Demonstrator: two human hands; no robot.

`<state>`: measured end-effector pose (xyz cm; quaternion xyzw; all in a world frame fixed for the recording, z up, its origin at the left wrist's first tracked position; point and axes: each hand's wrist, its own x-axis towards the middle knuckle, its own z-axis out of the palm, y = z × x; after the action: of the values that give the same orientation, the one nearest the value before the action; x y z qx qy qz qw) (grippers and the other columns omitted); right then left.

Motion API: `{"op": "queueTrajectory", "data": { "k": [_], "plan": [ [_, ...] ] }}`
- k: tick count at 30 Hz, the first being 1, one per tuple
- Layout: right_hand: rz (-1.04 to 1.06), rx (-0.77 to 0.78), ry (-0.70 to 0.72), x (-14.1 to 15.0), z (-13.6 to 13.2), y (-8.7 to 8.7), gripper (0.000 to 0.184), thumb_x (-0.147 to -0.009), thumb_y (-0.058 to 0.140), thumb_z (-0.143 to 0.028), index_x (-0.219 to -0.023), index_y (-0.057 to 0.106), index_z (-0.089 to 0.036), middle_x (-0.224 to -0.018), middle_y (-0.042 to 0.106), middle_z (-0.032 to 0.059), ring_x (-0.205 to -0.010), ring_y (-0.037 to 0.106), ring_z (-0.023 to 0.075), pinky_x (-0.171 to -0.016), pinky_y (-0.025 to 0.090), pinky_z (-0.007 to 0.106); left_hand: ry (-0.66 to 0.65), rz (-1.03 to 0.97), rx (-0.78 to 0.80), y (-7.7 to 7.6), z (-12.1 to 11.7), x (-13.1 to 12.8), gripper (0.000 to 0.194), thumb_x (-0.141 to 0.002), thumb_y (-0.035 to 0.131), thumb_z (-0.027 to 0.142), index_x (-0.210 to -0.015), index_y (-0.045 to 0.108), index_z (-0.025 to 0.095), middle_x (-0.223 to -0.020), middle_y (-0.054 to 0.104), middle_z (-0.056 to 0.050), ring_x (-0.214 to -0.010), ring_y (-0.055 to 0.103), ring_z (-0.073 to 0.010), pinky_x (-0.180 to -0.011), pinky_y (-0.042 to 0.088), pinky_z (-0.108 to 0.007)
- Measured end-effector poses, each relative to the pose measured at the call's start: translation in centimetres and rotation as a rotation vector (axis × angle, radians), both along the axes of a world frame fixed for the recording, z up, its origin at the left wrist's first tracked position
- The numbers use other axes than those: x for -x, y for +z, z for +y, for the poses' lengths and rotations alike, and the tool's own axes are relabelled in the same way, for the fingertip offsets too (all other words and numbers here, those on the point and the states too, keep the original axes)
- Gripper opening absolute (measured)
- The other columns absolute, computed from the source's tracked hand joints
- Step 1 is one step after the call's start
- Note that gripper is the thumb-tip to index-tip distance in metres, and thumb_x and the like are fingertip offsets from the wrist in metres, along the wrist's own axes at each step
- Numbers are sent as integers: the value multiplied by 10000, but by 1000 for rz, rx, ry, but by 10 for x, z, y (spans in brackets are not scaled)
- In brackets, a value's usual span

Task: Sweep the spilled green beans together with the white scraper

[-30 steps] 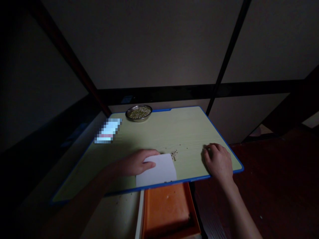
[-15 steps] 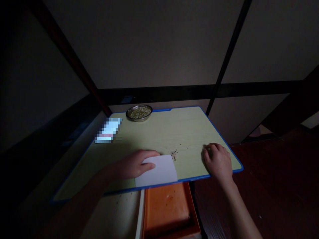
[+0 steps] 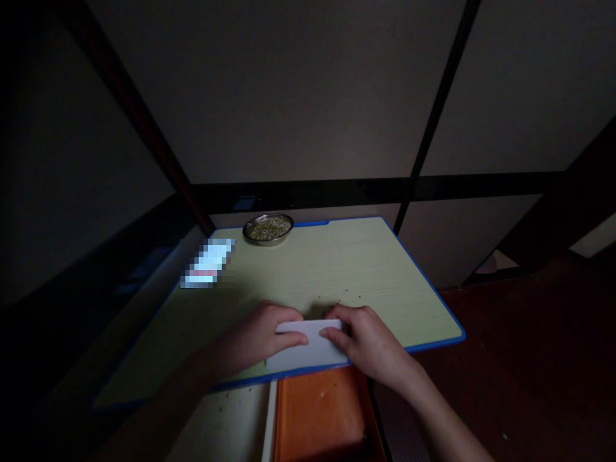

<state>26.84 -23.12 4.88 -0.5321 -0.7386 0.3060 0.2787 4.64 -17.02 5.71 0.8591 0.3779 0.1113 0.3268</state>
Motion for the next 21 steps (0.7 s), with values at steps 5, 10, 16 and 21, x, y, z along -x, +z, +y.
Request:
{"op": "queueTrajectory", "data": {
  "k": [5,10,16,21],
  "plan": [
    [-38,12,55,-5,4,9,138,-854,551,-306,-851,642,-202,-711,636,-5,-625,536,127,-551,376,244,49,-45,56,-1,1,7,348,-856,489,445,-797,678,158,-680,639,-4,-640,562,-126,-559,360,-224],
    [-225,-43,155,-8,15,31,139,-841,571,-333,-817,650,-220,-665,631,-3,-586,522,130,-547,349,251,57,-197,20,-2,5,3,300,-864,502,420,-906,697,196,-819,704,-7,-744,615,-141,-673,445,-229],
    [-195,-32,-130,-94,51,24,271,-844,507,-388,-931,643,-170,-783,683,69,-650,600,183,-532,435,274,434,-188,-262,-39,57,54,345,-905,412,431,-1011,644,198,-1078,687,-66,-1014,605,-199,-933,447,-329],
    [-279,-53,-303,-144,71,-9,243,-777,529,-268,-949,659,-156,-823,706,105,-694,640,217,-581,485,303,372,-68,-485,-65,81,73,284,-901,425,357,-982,642,193,-1094,660,-85,-1068,573,-211,-996,413,-374]
  ]
}}
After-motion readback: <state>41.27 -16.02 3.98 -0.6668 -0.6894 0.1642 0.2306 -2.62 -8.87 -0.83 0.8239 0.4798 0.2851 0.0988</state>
